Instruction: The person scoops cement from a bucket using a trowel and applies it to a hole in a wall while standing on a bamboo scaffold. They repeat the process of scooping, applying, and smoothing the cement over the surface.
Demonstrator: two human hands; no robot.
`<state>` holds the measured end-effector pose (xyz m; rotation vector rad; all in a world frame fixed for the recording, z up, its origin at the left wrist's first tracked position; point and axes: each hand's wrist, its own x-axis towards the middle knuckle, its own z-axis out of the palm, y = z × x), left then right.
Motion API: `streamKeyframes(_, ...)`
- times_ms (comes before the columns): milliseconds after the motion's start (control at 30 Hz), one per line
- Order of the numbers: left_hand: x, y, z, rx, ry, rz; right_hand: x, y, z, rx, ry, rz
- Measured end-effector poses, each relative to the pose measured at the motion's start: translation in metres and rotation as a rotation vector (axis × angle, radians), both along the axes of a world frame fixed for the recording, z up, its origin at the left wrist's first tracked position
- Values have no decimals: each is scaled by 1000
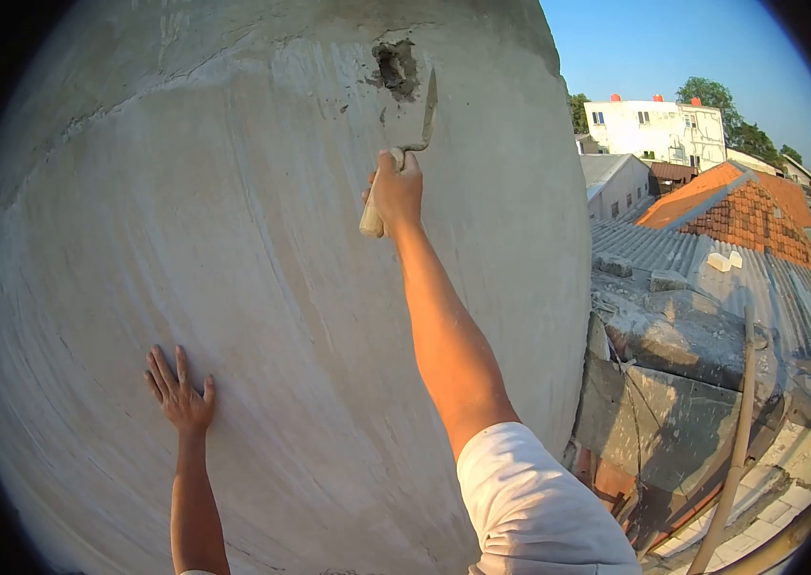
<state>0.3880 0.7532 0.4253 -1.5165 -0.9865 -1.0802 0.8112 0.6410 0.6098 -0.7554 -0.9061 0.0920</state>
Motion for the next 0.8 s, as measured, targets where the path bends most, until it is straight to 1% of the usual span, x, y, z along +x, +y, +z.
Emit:
streamKeyframes(67,-2,0,-2,-16,-1,4,2,-7,5,150,271,497)
streamKeyframes(100,-2,0,-2,5,3,-11,4,-7,6,148,274,496)
streamKeyframes(167,0,1,-1,30,6,-28,10,-7,13,245,376,730)
streamKeyframes(200,-1,0,-1,22,5,-24,14,-3,15,243,376,731)
streamKeyframes(267,-1,0,-1,17,0,-19,16,1,21,354,350,897)
streamKeyframes(300,-1,0,-2,21,3,-15,15,3,24,356,349,898)
streamKeyframes(367,0,1,-1,26,6,-13,9,4,33,322,264,952)
streamKeyframes(467,-1,1,-2,29,3,-21,-2,5,51,328,264,908)
streamKeyframes(600,0,0,-1,35,5,-17,-6,0,81,371,217,911)
streamKeyframes(667,-1,0,-1,38,4,-23,-11,-2,95,346,200,993)
streamKeyframes(700,-1,1,-2,42,9,-14,-14,-1,101,346,200,993)
streamKeyframes(800,-3,1,-2,38,13,-17,-27,0,106,335,152,1199)
